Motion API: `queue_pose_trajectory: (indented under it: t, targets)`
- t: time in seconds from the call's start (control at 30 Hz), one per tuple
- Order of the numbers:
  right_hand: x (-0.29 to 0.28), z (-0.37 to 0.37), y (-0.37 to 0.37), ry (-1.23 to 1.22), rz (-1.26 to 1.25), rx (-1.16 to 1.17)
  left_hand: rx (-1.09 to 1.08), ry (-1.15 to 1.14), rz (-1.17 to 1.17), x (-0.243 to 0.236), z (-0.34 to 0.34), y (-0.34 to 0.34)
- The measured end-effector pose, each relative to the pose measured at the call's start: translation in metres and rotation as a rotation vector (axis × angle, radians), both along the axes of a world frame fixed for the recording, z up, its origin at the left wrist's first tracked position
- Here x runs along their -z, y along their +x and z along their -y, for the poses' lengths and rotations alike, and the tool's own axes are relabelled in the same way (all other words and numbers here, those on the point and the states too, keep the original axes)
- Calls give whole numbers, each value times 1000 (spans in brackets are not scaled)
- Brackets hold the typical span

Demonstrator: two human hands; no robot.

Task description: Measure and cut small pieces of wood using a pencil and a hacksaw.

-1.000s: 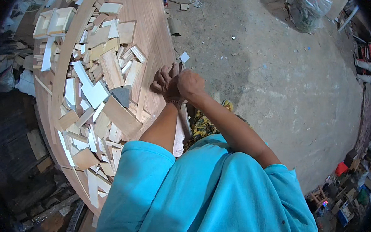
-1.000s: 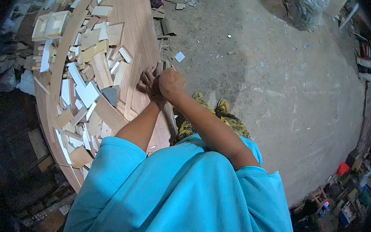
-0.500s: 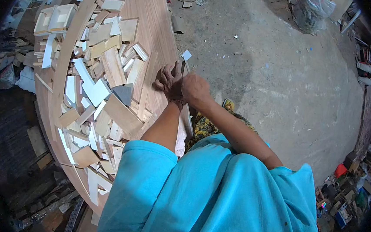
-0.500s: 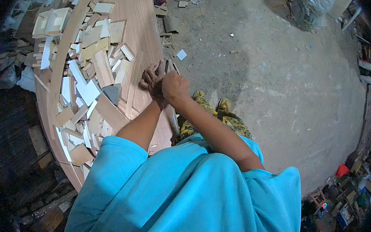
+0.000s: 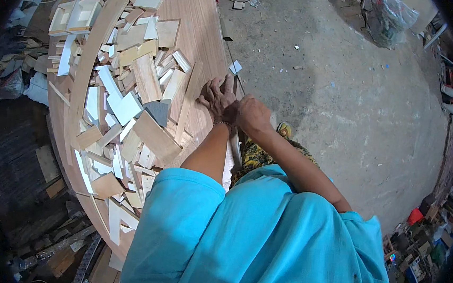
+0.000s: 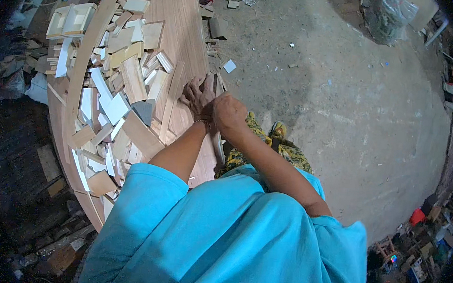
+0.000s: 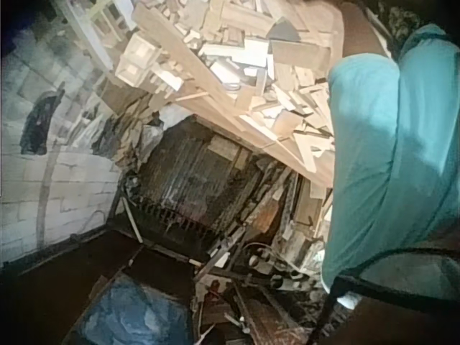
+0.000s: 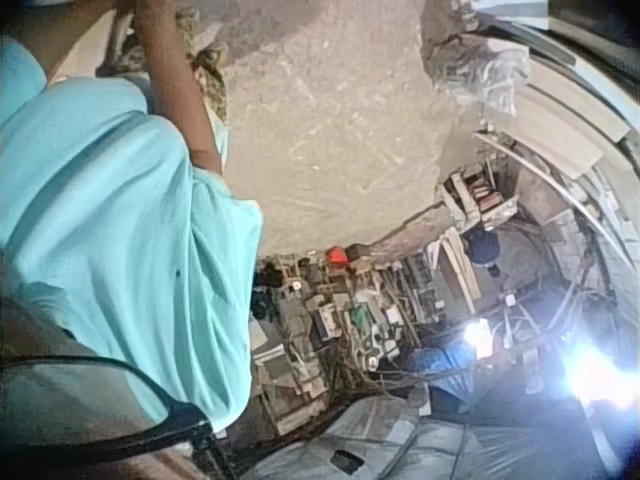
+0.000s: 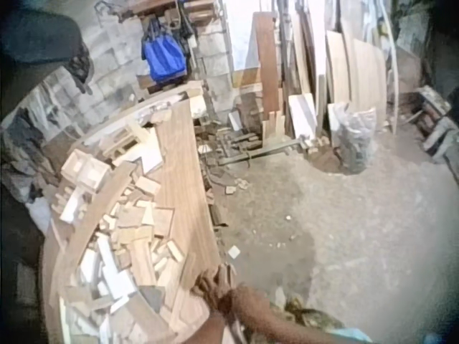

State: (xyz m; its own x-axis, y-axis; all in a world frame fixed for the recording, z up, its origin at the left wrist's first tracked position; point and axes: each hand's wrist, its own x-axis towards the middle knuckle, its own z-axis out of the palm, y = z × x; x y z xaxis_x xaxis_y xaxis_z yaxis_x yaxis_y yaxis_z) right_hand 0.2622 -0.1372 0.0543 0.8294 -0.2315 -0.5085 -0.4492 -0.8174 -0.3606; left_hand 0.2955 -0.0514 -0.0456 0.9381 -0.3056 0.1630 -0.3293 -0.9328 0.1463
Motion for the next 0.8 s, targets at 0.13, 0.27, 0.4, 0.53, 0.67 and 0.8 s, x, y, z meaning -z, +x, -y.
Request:
queue_pose_trajectory:
  t: [0.13, 0.27, 0.4, 0.53, 0.67, 0.8]
  targets:
    - [26, 14, 22, 25, 71, -88, 41, -53, -24, -3, 7, 1]
    - [34, 11, 28, -10, 119, -87, 59, -84, 3, -9, 7, -1]
    - [18, -3, 4, -8, 63, 19, -4, -31, -101, -14, 0, 2]
    - [24, 8, 11, -27, 179, -141, 33, -10, -120, -23, 8, 1]
    - [25, 8, 21, -4, 111, -24, 44, -112, -38, -13, 9, 2]
    - [21, 3, 12, 16, 74, -65, 17, -71, -55, -7, 2, 3]
